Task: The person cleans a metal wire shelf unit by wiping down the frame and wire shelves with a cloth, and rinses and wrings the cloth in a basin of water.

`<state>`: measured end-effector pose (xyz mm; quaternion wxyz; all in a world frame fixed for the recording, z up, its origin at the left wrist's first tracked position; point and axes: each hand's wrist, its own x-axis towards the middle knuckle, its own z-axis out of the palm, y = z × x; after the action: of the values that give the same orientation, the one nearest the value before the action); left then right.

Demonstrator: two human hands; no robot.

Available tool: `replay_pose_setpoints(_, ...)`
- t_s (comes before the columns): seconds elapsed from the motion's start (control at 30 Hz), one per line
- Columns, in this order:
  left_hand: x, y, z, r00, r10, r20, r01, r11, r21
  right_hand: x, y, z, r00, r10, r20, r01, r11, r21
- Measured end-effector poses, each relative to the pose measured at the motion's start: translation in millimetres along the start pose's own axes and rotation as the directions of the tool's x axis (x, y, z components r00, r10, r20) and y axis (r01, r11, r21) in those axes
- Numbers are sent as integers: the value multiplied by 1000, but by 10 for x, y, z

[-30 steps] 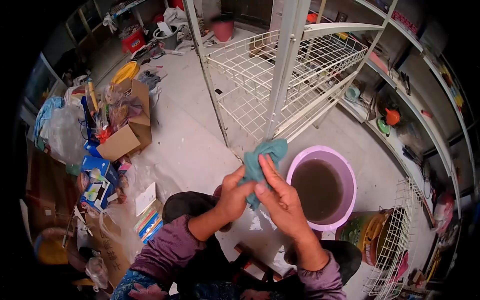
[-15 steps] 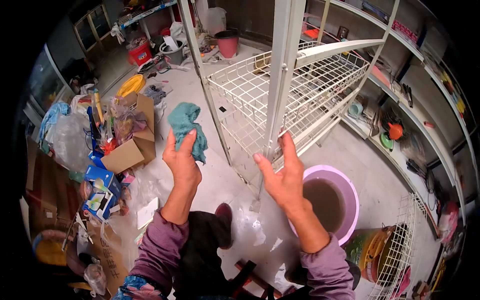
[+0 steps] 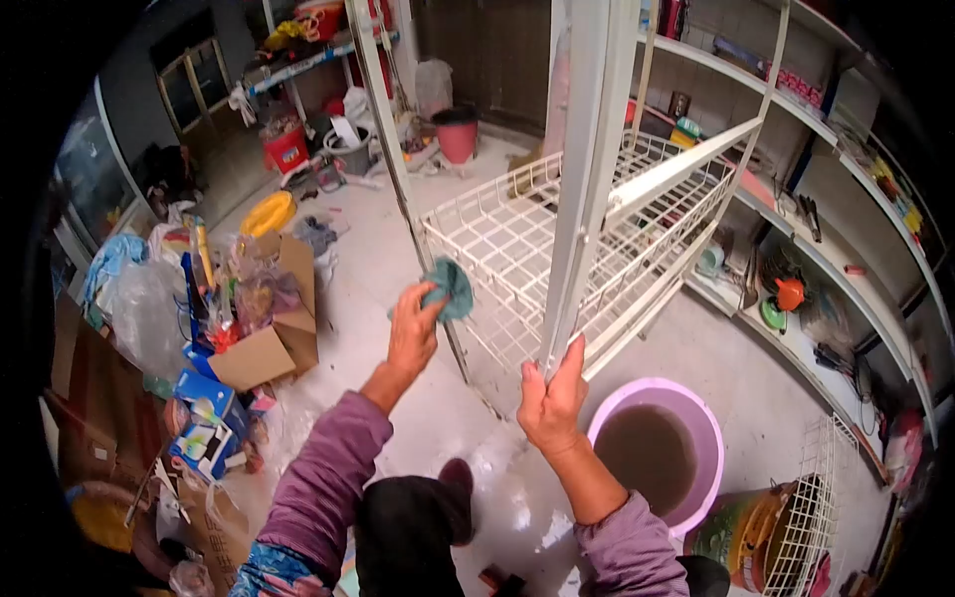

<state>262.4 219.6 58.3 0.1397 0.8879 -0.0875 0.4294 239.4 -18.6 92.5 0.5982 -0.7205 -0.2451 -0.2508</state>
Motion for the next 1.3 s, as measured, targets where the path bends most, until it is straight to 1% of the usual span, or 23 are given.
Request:
replay_pose_setpoints(0.07,-1,42,-106,986,-123,114,139,980,-143,-6,0,0,1000,5,-5,-5,1000,8)
replay_pose_setpoints(0.1,76,81,-185,989,-108,100,122,983,-136,-16,-8,-6,999,36,-1,-36,999,2)
replay_pose_setpoints(0.17,237,138,-353,952,-278,-129,238,937,-257,6,-42,0,999,33,-18,-32,999,23)
replay_pose_setpoints(0.23,662,216,-709,924,-168,-344,120,980,-157,11,-99,-13,999,44,-5,-43,998,36)
replay_pose_setpoints(0.27,917,283,-900,904,-104,-415,68,992,-102,-11,-51,-9,999,41,-9,-41,999,15)
replay_pose_setpoints(0.33,1413,360,-1184,851,97,-517,-134,990,-36,-17,-48,-14,999,43,-6,-43,999,-14)
replay_pose_setpoints(0.4,1811,457,-1430,850,275,-449,-251,961,112,-25,-20,-5,999,49,-2,-49,998,-41)
replay_pose_setpoints(0.43,1946,437,-1458,850,277,-449,-253,961,114,-26,20,2,1000,25,-5,-25,998,-64)
replay_pose_setpoints(0.5,2164,414,-1492,880,390,-273,-299,899,319,-33,17,3,1000,0,-15,-1,996,-85)
replay_pose_setpoints(0.53,2196,344,-1439,896,380,-230,-279,884,375,-31,5,-6,999,41,11,-40,998,-43)
replay_pose_setpoints(0.57,2149,261,-1353,894,385,-230,-283,882,378,-25,-2,-19,996,79,36,-79,997,0)
replay_pose_setpoints(0.63,2002,176,-1234,898,440,-25,-398,834,382,-14,-33,-25,997,65,41,-65,998,-15)
replay_pose_setpoints(0.7,1796,223,-1209,907,411,92,-419,853,311,1,10,3,998,46,36,-45,999,-24)
replay_pose_setpoints(0.77,1800,286,-1333,909,406,89,-415,872,261,-5,92,20,991,-133,-13,130,982,-138)
replay_pose_setpoints(0.8,1872,300,-1409,893,451,3,-434,857,278,7,92,26,981,-193,-30,185,967,-176)
replay_pose_setpoints(0.83,1940,353,-1504,870,487,-79,-447,845,293,-7,6,-12,997,-79,8,79,993,-88)
replay_pose_setpoints(0.9,2277,469,-1725,819,554,-153,-476,803,359,-27,-9,-43,998,34,60,-34,999,-3)
replay_pose_setpoints(0.93,2469,540,-1831,770,607,-196,-489,759,430,-34,29,-38,998,-6,55,8,999,-37)
replay_pose_setpoints(0.97,2573,634,-1925,780,592,-203,-460,763,454,-42,55,-29,998,-47,51,51,996,-71)
replay_pose_setpoints(1.07,2561,466,-1900,797,595,-104,-486,734,475,-40,53,-27,995,-84,49,88,993,-81)
replay_pose_setpoints(1.1,2409,307,-1838,818,566,103,-550,717,429,-63,49,-39,995,-85,58,90,992,-88)
replay_pose_setpoints(1.13,2272,234,-1762,794,528,302,-608,703,368,-41,53,-42,996,-78,53,83,990,-110)
replay_pose_setpoints(1.3,1741,195,-1393,828,433,357,-526,821,225,7,-41,-46,998,0,58,5,997,-81)
